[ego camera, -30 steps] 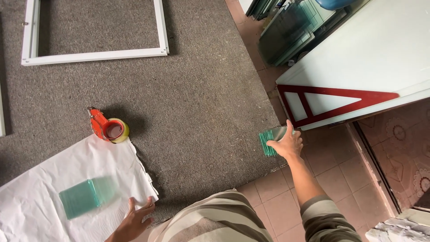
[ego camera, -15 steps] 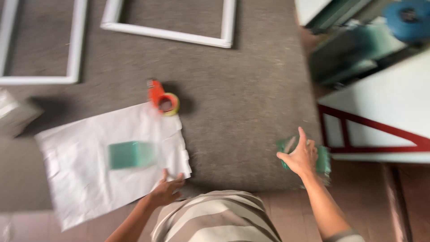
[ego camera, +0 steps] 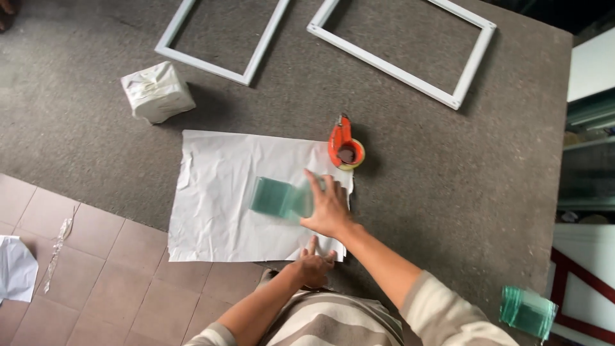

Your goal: Wrapping small glass plates in protective paper and sealing them with adhesive tape.

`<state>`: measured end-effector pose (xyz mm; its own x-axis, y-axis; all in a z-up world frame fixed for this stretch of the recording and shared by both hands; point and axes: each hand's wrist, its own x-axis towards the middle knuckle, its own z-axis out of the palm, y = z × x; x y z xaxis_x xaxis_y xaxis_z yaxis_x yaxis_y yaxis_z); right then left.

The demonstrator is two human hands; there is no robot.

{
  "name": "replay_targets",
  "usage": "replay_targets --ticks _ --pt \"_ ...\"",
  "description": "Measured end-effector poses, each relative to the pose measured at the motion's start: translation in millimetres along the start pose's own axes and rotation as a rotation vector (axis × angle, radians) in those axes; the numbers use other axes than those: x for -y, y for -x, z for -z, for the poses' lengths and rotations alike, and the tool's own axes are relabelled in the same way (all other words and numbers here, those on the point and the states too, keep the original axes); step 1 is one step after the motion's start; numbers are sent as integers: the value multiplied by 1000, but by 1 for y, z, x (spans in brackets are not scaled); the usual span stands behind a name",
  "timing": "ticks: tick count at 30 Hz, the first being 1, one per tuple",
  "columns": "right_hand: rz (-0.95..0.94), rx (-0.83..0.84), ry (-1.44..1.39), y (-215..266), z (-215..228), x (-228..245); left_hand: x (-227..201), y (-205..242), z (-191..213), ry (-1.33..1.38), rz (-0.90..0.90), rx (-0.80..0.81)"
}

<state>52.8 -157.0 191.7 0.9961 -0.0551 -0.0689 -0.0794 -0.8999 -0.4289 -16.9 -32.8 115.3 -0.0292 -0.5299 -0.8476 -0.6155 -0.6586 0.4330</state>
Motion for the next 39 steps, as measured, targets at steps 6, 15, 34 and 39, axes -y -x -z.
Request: replay_targets --ticks 6,15,34,39 --pt "124 234 182 -65 -77 58 3 17 9 61 -31 -13" --pt "70 288 175 -73 -107 72 0 0 -6 51 -86 -17" --pt "-1607 -134 -73 393 119 -395 53 -63 -38 -104 -78 -174" --pt "-1587 85 -178 416 113 -423 72 -79 -49 42 -189 -261"
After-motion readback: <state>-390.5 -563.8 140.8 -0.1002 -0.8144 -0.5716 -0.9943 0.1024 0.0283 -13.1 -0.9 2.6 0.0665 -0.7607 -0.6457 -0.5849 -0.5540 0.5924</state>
